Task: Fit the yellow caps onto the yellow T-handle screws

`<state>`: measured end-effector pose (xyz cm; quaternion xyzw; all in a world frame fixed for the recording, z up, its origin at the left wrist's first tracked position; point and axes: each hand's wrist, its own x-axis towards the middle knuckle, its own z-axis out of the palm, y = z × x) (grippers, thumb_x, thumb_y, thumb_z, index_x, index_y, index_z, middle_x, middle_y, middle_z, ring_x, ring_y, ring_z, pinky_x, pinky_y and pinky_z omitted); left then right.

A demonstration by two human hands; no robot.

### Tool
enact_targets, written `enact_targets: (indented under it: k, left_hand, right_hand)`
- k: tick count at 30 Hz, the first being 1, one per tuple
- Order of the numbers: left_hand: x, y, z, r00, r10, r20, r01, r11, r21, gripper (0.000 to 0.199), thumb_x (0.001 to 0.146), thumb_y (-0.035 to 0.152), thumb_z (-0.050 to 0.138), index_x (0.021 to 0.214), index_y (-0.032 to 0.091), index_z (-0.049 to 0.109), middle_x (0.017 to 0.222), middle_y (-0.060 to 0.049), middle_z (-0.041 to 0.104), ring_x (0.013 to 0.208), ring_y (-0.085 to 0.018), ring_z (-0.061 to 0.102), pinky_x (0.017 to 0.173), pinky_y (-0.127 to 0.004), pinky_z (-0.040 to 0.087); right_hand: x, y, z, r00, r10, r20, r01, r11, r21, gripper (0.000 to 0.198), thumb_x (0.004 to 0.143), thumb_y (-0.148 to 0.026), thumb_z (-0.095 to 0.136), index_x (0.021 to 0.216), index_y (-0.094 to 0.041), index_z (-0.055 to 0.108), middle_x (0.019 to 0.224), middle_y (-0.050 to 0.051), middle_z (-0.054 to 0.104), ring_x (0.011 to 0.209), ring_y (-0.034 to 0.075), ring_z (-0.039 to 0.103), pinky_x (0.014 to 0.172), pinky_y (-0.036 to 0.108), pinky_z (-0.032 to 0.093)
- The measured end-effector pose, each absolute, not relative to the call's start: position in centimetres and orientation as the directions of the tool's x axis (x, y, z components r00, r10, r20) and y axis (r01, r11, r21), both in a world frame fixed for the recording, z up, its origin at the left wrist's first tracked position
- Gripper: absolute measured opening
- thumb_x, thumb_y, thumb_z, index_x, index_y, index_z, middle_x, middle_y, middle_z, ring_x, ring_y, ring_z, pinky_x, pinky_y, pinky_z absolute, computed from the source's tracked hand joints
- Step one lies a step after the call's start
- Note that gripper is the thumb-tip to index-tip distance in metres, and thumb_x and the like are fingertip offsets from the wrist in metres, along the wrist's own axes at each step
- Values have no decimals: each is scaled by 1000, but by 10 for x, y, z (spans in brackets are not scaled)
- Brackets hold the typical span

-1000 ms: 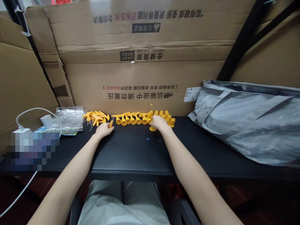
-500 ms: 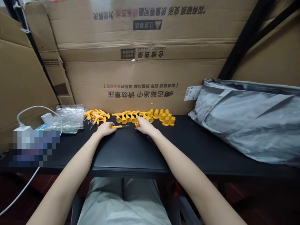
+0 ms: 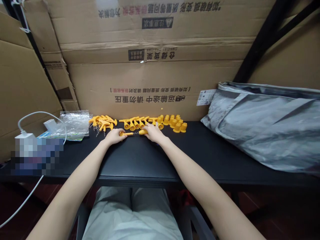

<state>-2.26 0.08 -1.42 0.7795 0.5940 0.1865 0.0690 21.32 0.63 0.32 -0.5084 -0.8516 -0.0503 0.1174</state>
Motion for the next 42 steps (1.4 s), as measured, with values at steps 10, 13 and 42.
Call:
enact_targets:
  k: [10,13,42]
  left_hand:
    - [-17,-5,-10,246,866,435,850,-408,333,38,77,42,56,104,17,67,71,-2,64,63,-14,55,62,-24,39]
    - [-16,-6,-10,228,865,447,847,-402,346,38,76,44,56,102,18,67,68,-1,63,60,-14,53,59,-24,37]
    - [-17,-10,-4,235,826,513,853,-428,298,29,76,35,56,98,19,65,80,-2,67,68,-15,58,65,-24,41]
  right_hand:
    - [211,11,-8,-598,691,406,677,707,-206,37,89,-19,54,125,-19,58,110,11,57,100,21,58,90,36,44]
    - [211,11,-9,-597,673,436,666,719,-198,37,90,-18,52,127,-17,56,109,12,57,99,21,58,90,37,45]
    - [206,10,5,-335,938,85,327,200,-924,65,82,-72,40,54,-15,54,36,4,53,24,8,41,30,20,34]
